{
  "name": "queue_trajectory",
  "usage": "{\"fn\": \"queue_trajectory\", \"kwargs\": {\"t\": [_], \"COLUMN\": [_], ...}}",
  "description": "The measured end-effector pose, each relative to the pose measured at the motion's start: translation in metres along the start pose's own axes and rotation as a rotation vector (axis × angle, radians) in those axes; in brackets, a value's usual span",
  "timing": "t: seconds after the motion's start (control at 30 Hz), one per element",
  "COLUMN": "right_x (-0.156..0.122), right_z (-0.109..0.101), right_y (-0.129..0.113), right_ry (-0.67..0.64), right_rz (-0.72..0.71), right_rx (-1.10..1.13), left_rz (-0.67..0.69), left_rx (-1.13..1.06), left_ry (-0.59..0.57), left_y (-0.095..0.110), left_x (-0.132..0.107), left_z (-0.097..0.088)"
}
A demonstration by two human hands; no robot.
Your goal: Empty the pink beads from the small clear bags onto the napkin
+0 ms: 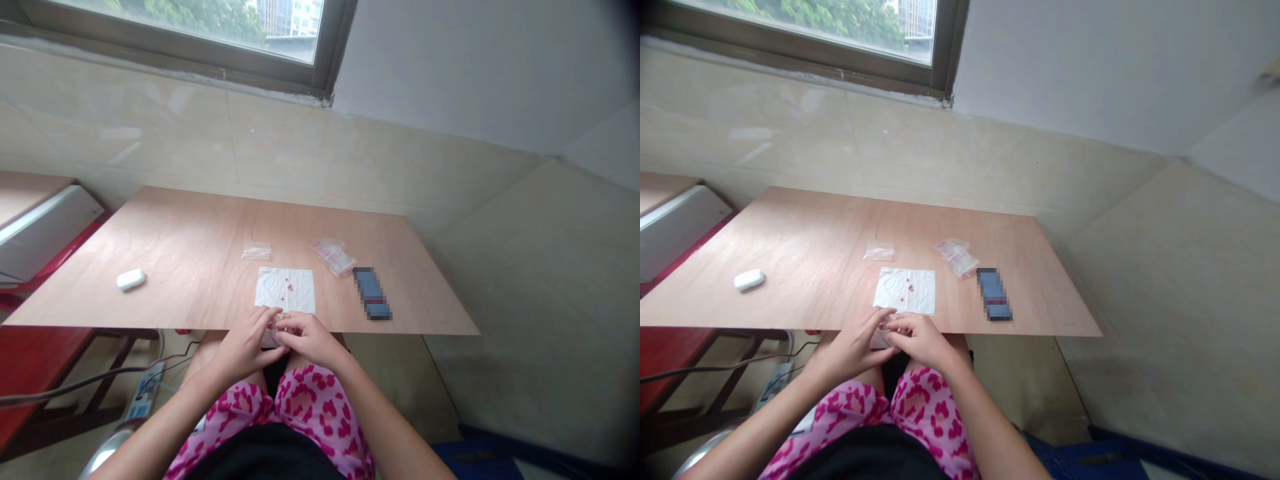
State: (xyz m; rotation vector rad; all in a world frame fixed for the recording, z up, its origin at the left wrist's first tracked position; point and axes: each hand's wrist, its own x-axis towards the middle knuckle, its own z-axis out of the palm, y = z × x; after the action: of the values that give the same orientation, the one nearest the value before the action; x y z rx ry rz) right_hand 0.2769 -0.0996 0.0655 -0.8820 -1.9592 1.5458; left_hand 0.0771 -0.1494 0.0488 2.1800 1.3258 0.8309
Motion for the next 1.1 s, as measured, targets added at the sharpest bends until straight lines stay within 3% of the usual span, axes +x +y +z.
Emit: {"fn": "queue_trajectory", "kwargs": {"t": [0.1, 0.27, 0.43, 0.73, 0.87, 1.1], "right_x": [0.000, -0.002, -0.005, -0.004, -0.004, -0.002], "right_z": [-0.003, -0.006, -0.008, -0.018, -0.026, -0.029], "right_y": [-0.001, 0.001, 0.007, 0.011, 0.015, 0.014], "right_ry": [-0.039, -0.114, -0.230, -0.154, -0.067, 0.039], "right_rz": [-0.006, -0.030, 0.027, 0.075, 0.134, 0.146], "right_rx": [-0.002, -0.089, -0.132, -0.074, -0.121, -0.134], "left_rz": [-0.019, -0.035, -0.040, -0.074, -0.138, -0.255], "left_rx": [0.018, 0.048, 0.043, 0.081, 0.085, -0.118], "left_ry": [-0.088, -0.134, -0.228, -0.224, -0.161, -0.071], "left_y": [0.007, 0.011, 0.011, -0.005, -0.014, -0.026], "left_x": [0.003, 0.004, 0.001, -0.001, -0.004, -0.004], "left_z": [-0.005, -0.006, -0.005, -0.002, -0.002, -0.006]}}
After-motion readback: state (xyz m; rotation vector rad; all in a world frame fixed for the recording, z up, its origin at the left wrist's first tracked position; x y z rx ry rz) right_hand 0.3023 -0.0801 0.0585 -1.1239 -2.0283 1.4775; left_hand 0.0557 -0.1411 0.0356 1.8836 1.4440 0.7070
